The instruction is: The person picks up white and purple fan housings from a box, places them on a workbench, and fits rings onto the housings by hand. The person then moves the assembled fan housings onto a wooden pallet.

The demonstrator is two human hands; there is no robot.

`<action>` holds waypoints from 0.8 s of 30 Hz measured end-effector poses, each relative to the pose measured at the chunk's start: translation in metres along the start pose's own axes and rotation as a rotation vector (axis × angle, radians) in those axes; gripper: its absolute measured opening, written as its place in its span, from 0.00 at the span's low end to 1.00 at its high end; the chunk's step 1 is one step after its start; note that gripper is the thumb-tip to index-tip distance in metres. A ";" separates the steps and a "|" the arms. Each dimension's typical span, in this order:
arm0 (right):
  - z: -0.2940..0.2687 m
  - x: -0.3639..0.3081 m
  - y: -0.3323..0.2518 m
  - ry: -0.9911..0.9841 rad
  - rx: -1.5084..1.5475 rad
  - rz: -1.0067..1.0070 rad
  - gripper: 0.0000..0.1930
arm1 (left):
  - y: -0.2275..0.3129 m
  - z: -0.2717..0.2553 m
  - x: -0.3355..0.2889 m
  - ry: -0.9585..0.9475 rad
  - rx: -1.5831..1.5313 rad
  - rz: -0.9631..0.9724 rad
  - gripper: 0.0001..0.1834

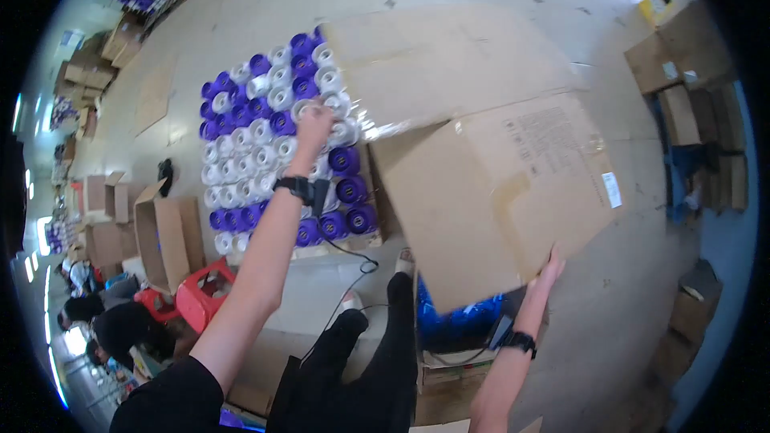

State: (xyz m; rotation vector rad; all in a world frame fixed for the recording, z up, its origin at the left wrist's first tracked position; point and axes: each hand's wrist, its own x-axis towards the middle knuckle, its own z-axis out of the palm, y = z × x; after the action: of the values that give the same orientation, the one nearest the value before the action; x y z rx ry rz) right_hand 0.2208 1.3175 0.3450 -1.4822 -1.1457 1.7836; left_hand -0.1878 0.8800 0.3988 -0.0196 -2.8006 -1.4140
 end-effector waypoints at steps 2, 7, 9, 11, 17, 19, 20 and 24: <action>0.025 0.035 0.020 0.004 -0.022 0.049 0.32 | -0.027 0.011 -0.062 -0.230 0.115 0.147 0.22; 0.031 0.061 0.078 -0.114 -0.239 0.383 0.28 | -0.141 -0.085 -0.266 -0.323 0.119 -0.300 0.17; 0.012 0.055 0.095 -0.395 -0.468 0.339 0.20 | -0.197 -0.146 -0.369 -0.368 0.273 -0.695 0.18; 0.012 0.009 0.132 -0.644 -0.623 0.249 0.10 | -0.230 -0.231 -0.479 -0.388 0.323 -1.112 0.16; -0.016 -0.153 0.153 -1.040 -1.212 0.624 0.15 | -0.197 -0.332 -0.693 -0.306 -0.046 -1.152 0.18; -0.026 -0.162 0.117 -0.923 -1.273 0.670 0.15 | -0.163 -0.276 -0.629 -0.155 -0.501 -1.380 0.21; -0.016 -0.178 0.119 -0.954 -1.282 0.674 0.15 | -0.152 -0.278 -0.630 -0.159 -0.524 -1.304 0.21; 0.061 -0.196 0.110 -1.116 -1.330 0.437 0.16 | -0.133 -0.278 -0.591 -0.142 -0.498 -0.897 0.18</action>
State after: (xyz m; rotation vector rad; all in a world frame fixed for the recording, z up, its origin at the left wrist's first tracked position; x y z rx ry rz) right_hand 0.2215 1.0852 0.3490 -1.2402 -3.2124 2.3096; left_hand 0.4013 0.5717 0.4508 1.3075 -2.5361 -2.2834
